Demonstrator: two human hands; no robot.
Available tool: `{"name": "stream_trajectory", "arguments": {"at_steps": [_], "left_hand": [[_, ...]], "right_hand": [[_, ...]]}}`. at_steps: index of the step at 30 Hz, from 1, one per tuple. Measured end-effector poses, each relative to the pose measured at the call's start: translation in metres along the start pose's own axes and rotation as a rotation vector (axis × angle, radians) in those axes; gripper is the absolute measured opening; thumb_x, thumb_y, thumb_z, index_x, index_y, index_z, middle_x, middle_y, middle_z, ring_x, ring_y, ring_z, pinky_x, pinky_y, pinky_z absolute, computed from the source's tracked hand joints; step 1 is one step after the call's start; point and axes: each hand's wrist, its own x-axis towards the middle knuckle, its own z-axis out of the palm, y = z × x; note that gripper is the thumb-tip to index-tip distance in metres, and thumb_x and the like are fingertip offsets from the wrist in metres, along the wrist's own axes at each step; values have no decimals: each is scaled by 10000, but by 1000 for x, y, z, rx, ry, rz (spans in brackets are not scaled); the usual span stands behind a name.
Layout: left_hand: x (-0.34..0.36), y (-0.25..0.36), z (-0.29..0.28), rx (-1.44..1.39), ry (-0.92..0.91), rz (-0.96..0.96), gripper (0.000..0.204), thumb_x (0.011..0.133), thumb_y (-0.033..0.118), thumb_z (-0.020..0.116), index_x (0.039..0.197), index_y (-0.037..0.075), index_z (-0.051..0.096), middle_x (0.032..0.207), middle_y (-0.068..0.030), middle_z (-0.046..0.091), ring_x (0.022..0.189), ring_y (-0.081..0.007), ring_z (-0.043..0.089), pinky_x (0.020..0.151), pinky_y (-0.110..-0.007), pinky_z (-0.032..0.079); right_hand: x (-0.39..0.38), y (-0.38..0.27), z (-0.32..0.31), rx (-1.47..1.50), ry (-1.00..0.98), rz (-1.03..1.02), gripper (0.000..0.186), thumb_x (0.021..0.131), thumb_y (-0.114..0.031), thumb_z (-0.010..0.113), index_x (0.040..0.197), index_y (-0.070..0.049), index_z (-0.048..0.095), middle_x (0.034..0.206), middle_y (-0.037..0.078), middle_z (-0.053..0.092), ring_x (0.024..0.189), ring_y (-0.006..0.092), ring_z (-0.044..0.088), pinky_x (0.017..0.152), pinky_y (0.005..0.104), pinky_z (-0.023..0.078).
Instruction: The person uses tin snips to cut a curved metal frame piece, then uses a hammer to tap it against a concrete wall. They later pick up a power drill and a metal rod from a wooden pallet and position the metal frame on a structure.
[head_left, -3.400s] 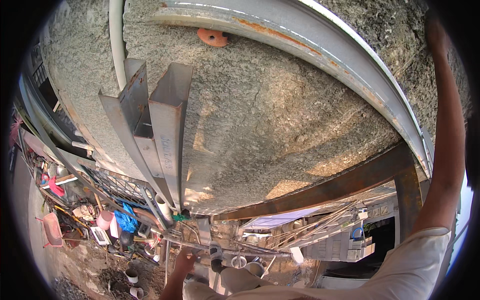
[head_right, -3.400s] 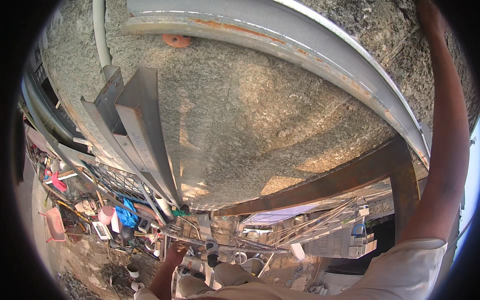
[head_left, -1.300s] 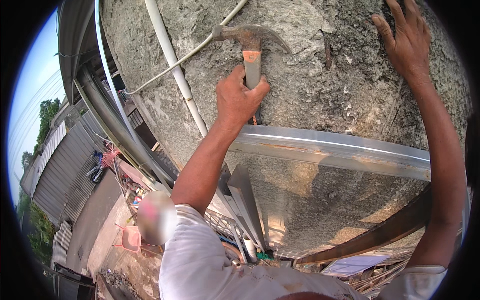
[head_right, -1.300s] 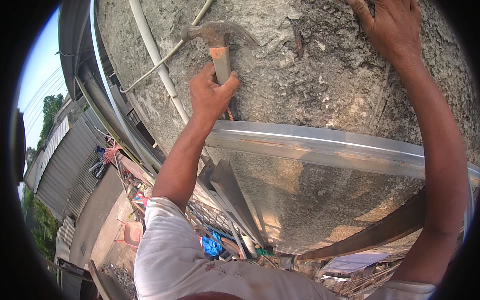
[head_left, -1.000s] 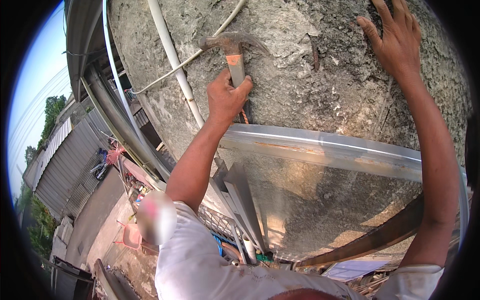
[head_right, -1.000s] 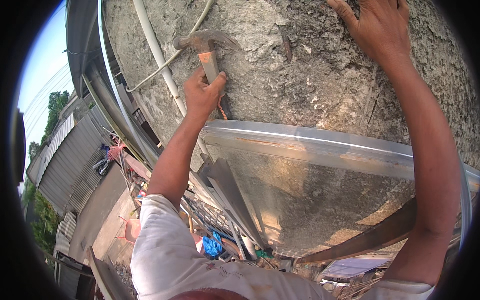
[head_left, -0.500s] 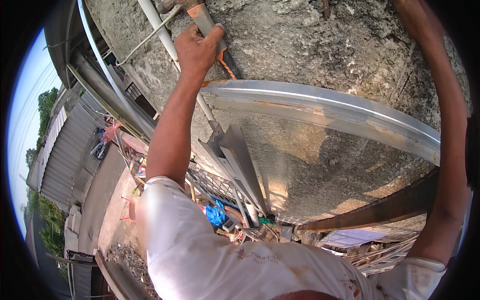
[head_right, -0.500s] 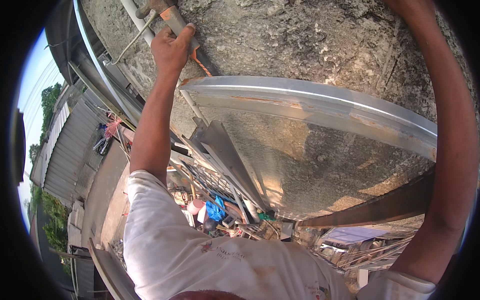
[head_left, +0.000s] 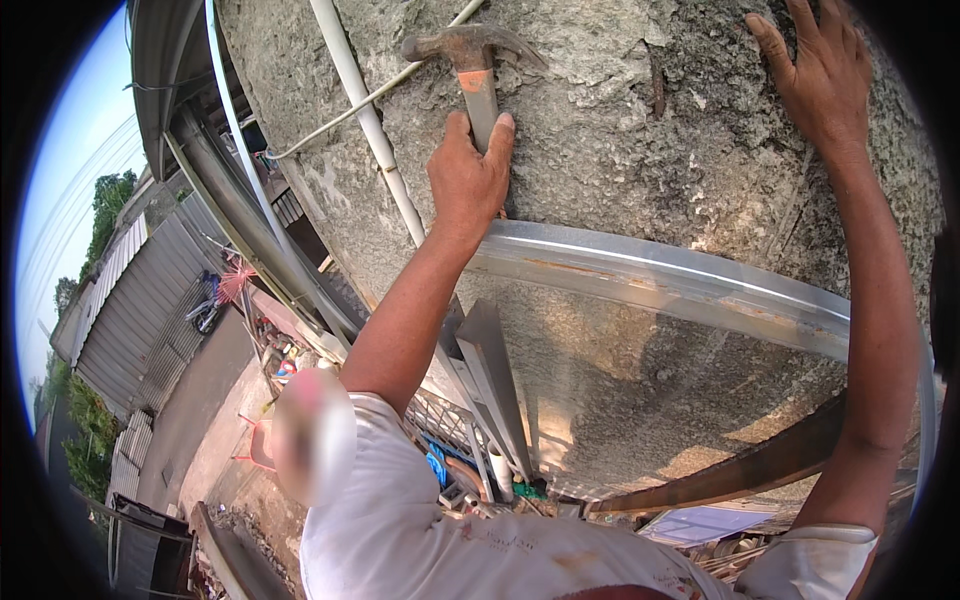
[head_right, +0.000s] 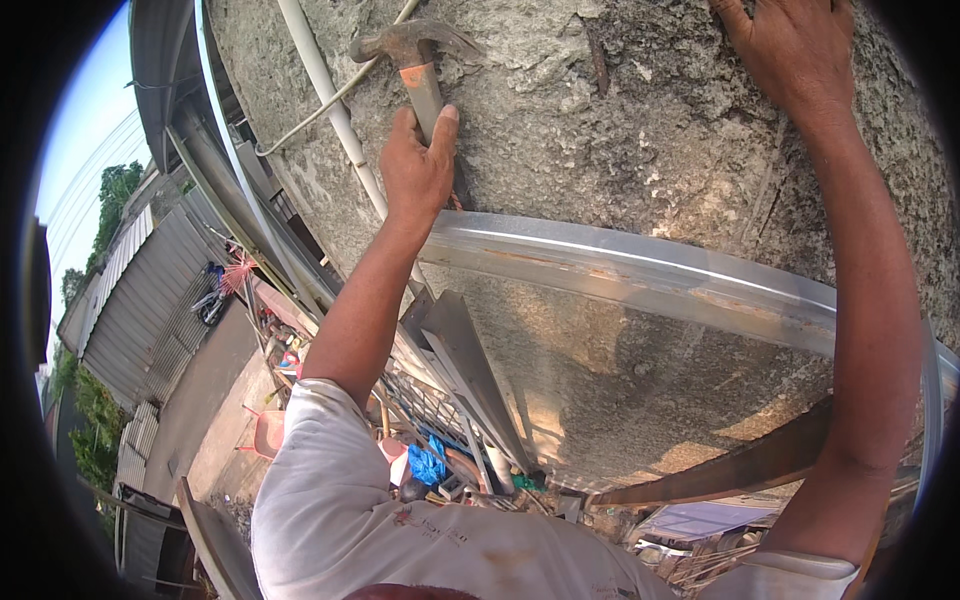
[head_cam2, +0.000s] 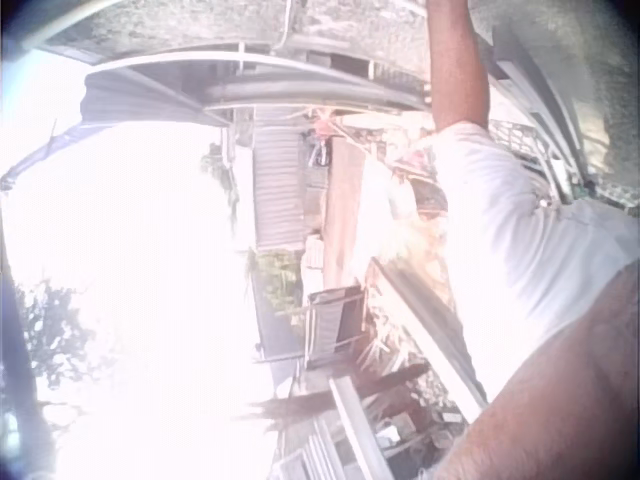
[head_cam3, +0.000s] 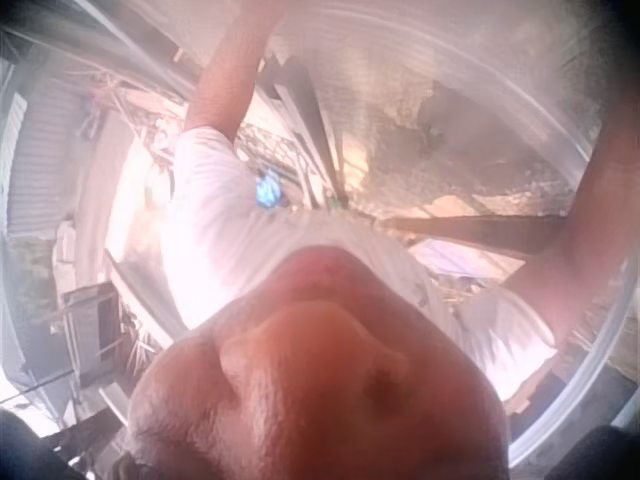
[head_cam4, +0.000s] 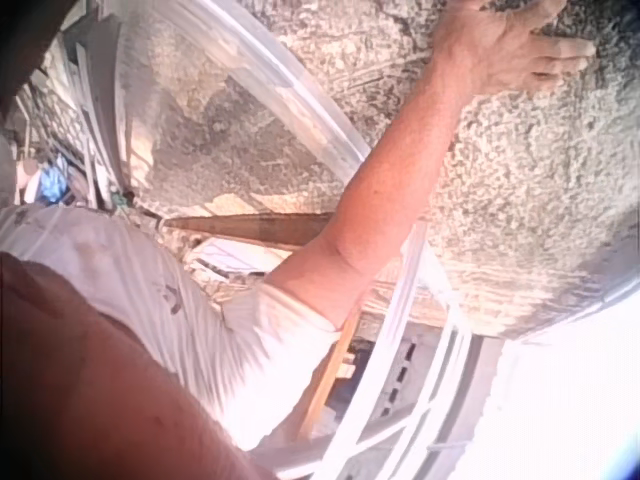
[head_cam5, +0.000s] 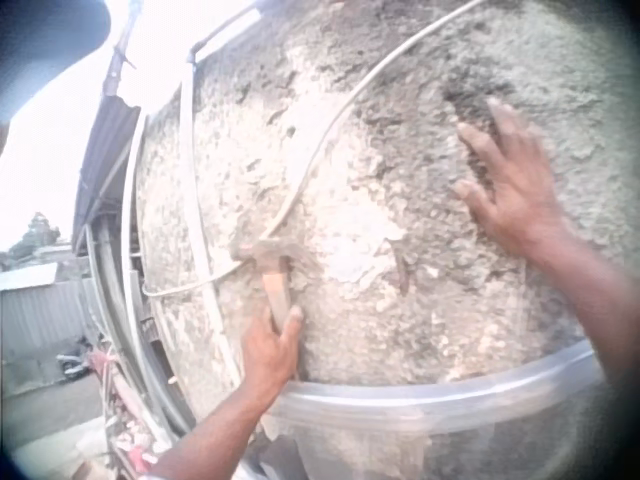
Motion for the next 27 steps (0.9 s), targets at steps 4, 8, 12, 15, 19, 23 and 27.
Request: {"name": "stream_trajectory", "arguments": {"at_steps": [4, 8, 12, 15, 19, 23, 27], "left_hand": [[-12, 16, 8, 114, 42, -25, 419, 1010, 437, 492, 961, 21, 480, 637, -221, 589, 595, -433, 621, 527, -502, 459], [-13, 13, 17, 236, 122, -61, 398, 1022, 409, 461, 984, 13, 450, 622, -238, 585, 577, -453, 609, 527, -533, 455], [-14, 12, 22, 295, 105, -69, 391, 1020, 389, 465, 1014, -1, 442, 618, -243, 595, 565, -464, 603, 519, -549, 450], [-11, 17, 30, 315, 128, -38, 379, 1012, 370, 483, 1029, -5, 439, 622, -244, 603, 562, -461, 604, 516, -553, 449], [-13, 12, 15, 305, 109, -90, 375, 993, 372, 520, 1037, 5, 459, 658, -243, 621, 585, -450, 616, 537, -537, 462], [-8, 18, 20, 1, 180, -79, 377, 940, 379, 622, 1032, 30, 511, 678, -175, 626, 613, -373, 638, 603, -486, 488], [9, 24, -4, -151, 283, -23, 496, 900, 442, 668, 1128, 26, 522, 925, -156, 580, 851, -281, 600, 741, -433, 490]], "right_hand": [[2, 7, 1, 147, 31, -16, 619, 927, -628, 399, 1476, -346, 343, 1572, 124, 247, 1456, 331, 227, 1180, 523, 182], [3, 0, 1, 242, 10, 12, 629, 925, -714, 346, 1491, -443, 295, 1597, 58, 214, 1484, 267, 189, 1209, 515, 143], [-1, 6, 1, 300, -25, 61, 647, 920, -711, 378, 1494, -427, 284, 1578, 101, 226, 1484, 298, 171, 1194, 552, 147], [4, 16, 3, 424, 94, 137, 658, 912, -685, 451, 1492, -421, 286, 1574, 88, 234, 1475, 287, 188, 1176, 574, 169], [68, 20, 6, 299, 354, 45, 593, 969, -576, 476, 1461, -251, 412, 1519, 137, 364, 1434, 304, 303, 1164, 531, 227], [107, 32, 20, 185, 109, 119, 676, 882, -471, 605, 1446, -148, 420, 1492, 211, 380, 1407, 388, 312, 1138, 510, 255], [102, 19, 18, 219, 76, 159, 690, 893, -494, 593, 1457, -144, 407, 1492, 203, 393, 1389, 396, 341, 1134, 501, 271]]}}
